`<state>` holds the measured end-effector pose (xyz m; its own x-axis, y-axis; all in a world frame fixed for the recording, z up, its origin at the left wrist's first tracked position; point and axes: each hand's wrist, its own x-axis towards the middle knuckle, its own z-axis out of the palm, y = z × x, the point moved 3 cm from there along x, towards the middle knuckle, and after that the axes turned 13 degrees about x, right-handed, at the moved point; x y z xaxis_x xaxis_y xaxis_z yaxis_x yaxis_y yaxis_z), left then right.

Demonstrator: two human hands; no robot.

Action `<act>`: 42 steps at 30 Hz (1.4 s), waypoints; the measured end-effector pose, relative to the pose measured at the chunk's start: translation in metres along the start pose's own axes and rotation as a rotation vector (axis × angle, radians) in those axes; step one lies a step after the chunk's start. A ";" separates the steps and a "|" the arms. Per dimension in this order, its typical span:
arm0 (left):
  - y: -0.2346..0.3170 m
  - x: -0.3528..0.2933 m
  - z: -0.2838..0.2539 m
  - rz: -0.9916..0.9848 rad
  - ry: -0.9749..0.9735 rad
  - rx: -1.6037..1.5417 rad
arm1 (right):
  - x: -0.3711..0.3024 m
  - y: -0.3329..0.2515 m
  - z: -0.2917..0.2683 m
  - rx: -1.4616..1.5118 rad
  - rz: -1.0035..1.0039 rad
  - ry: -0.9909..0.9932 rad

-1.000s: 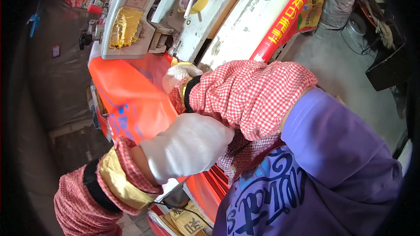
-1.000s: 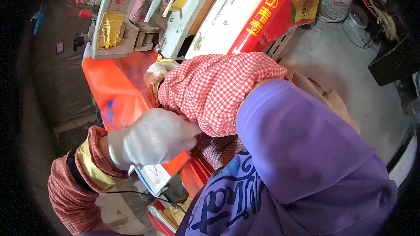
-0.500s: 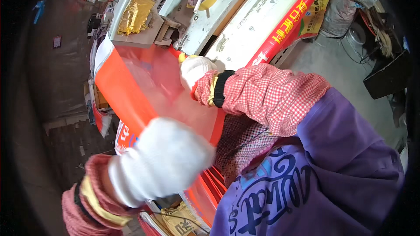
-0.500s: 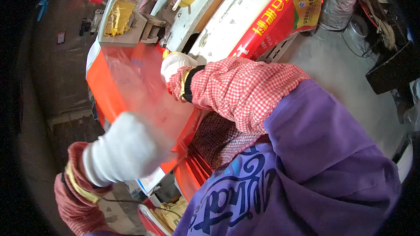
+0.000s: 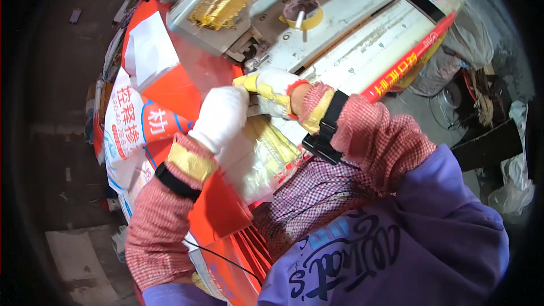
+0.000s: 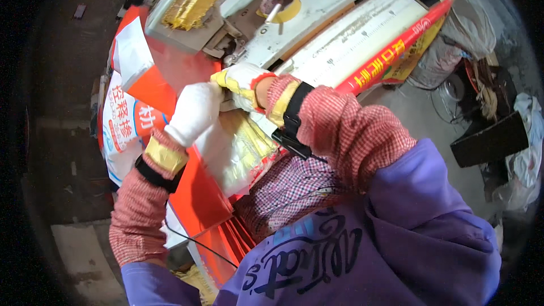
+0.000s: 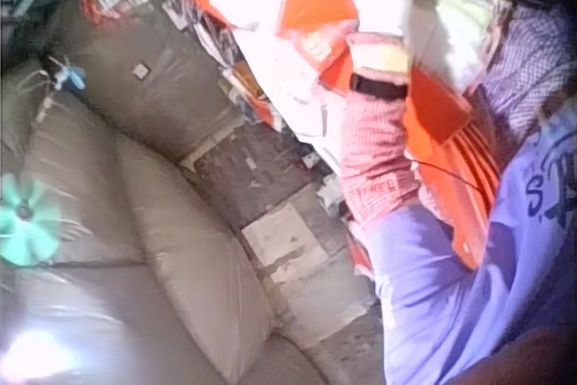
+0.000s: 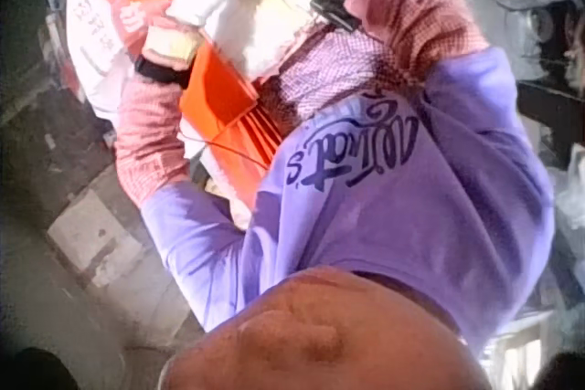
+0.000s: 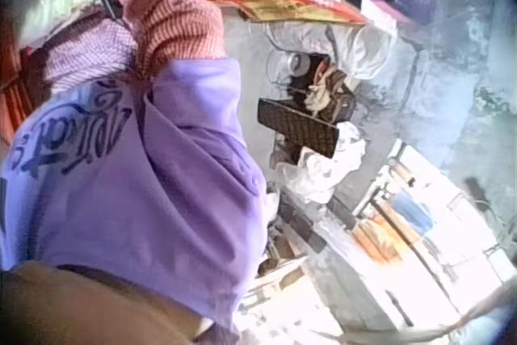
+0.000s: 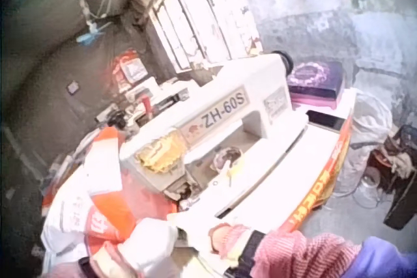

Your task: Manually aligning, separating, and preparing large printed plastic agricultural bags next to an industrial bag sewing/sealing machine.

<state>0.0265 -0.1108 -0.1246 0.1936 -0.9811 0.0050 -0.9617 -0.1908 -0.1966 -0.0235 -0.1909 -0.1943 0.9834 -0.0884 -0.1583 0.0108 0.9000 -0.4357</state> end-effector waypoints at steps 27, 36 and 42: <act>-0.121 -0.283 -0.080 -0.476 0.417 -0.172 | -0.074 -0.008 0.148 -0.444 -0.242 -0.071; -0.102 -0.307 0.020 -0.549 -0.095 0.562 | -0.082 -0.001 0.087 -1.397 -0.638 -0.168; -0.120 -0.356 0.043 -0.654 -0.235 0.691 | -0.046 0.051 0.050 -0.756 -0.190 0.088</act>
<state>0.0812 0.2631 -0.1449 0.7538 -0.6426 0.1370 -0.3397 -0.5596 -0.7560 -0.0592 -0.1195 -0.1655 0.9586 -0.2741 -0.0768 0.0201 0.3344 -0.9422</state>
